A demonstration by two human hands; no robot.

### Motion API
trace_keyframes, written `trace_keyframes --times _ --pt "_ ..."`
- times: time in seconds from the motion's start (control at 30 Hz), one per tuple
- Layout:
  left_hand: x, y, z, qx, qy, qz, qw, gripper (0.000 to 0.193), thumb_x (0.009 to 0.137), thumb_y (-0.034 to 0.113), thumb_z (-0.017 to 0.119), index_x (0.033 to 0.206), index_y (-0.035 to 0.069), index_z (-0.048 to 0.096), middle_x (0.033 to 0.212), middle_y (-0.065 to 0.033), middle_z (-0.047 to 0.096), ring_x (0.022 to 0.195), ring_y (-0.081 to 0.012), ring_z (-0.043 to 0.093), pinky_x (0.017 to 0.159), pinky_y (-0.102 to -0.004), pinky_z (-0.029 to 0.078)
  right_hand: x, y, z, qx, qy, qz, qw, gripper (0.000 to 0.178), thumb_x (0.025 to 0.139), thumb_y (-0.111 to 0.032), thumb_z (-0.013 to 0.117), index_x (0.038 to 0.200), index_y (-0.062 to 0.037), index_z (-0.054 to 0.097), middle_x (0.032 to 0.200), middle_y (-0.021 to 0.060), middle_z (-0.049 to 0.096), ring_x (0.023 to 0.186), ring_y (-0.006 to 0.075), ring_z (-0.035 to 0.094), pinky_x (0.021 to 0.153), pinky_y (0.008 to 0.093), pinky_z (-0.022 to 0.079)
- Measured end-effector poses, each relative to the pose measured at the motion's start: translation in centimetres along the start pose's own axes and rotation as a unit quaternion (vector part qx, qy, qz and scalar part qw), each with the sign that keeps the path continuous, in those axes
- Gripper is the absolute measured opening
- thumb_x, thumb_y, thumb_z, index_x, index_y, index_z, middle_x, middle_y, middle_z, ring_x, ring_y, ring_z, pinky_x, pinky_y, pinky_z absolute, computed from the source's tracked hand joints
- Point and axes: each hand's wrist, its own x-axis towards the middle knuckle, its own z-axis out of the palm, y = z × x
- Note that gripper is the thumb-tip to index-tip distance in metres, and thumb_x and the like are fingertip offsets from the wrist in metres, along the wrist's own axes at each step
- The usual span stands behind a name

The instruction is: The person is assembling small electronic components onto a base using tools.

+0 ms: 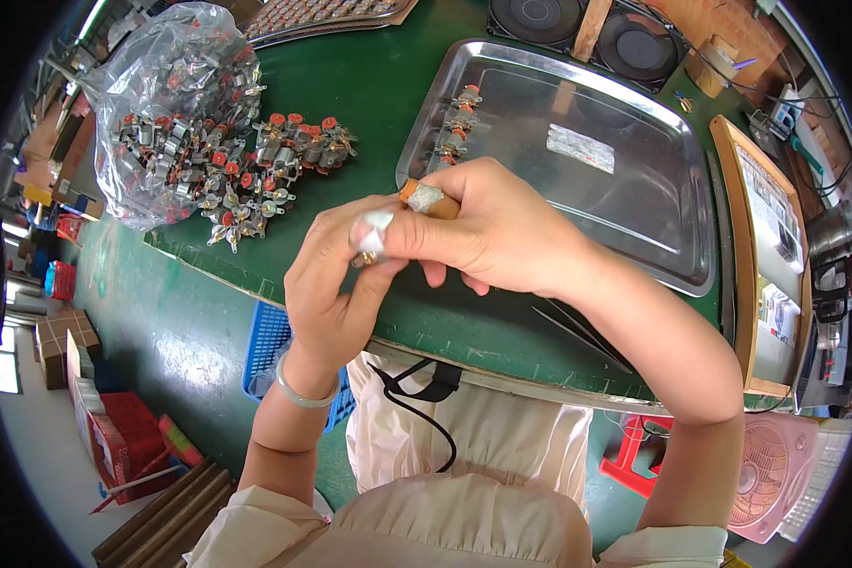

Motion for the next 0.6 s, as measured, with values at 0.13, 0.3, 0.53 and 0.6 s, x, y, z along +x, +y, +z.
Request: trace_keyframes --times 0.13,0.3,0.53,0.6 --pt "-0.1 0.6 0.8 0.023 0.063 -0.065 0.996 0.033 0.063 -0.006 0.066 0.094 -0.001 0.056 0.093 -0.0119 0.058 0.072 -0.0211 0.056 0.061 -0.0267 0.048 -0.4 2.2 1.0 -0.047 0.122 -0.176 0.976 0.023 0.072 -0.014 0.069 0.085 -0.0024 0.053 0.066 -0.0013 0.049 0.052 0.0032 0.045 0.046 0.0167 0.035" --pt "-0.4 1.0 1.1 -0.100 0.081 -0.159 0.979 0.033 0.064 -0.008 0.068 0.092 -0.001 0.052 0.089 -0.0093 0.055 0.070 -0.0128 0.055 0.056 -0.0215 0.048 -0.8 2.9 0.9 -0.198 0.197 -0.345 0.896 0.020 0.067 -0.004 0.064 0.082 -0.0009 0.051 0.071 0.0091 0.049 0.057 0.0214 0.049 0.052 0.0282 0.039" --pt "-0.2 1.8 0.3 -0.296 -0.033 -0.312 0.902 0.031 0.076 -0.004 0.061 0.106 -0.002 0.057 0.095 -0.0102 0.060 0.081 -0.0133 0.057 0.069 -0.0241 0.048 -1.8 3.2 1.3 -0.374 0.271 -0.420 0.781 0.025 0.062 0.000 0.063 0.082 -0.0017 0.048 0.076 0.0108 0.046 0.055 0.0269 0.051 0.046 0.0339 0.042" --pt "-0.3 1.8 0.7 -0.143 -0.013 -0.207 0.968 0.030 0.073 -0.005 0.062 0.102 -0.002 0.059 0.095 -0.0131 0.062 0.081 -0.0169 0.060 0.070 -0.0259 0.049 -2.4 3.2 1.7 -0.420 0.273 -0.399 0.768 0.026 0.061 0.000 0.063 0.079 -0.0019 0.044 0.077 0.0114 0.044 0.054 0.0270 0.052 0.044 0.0354 0.043"
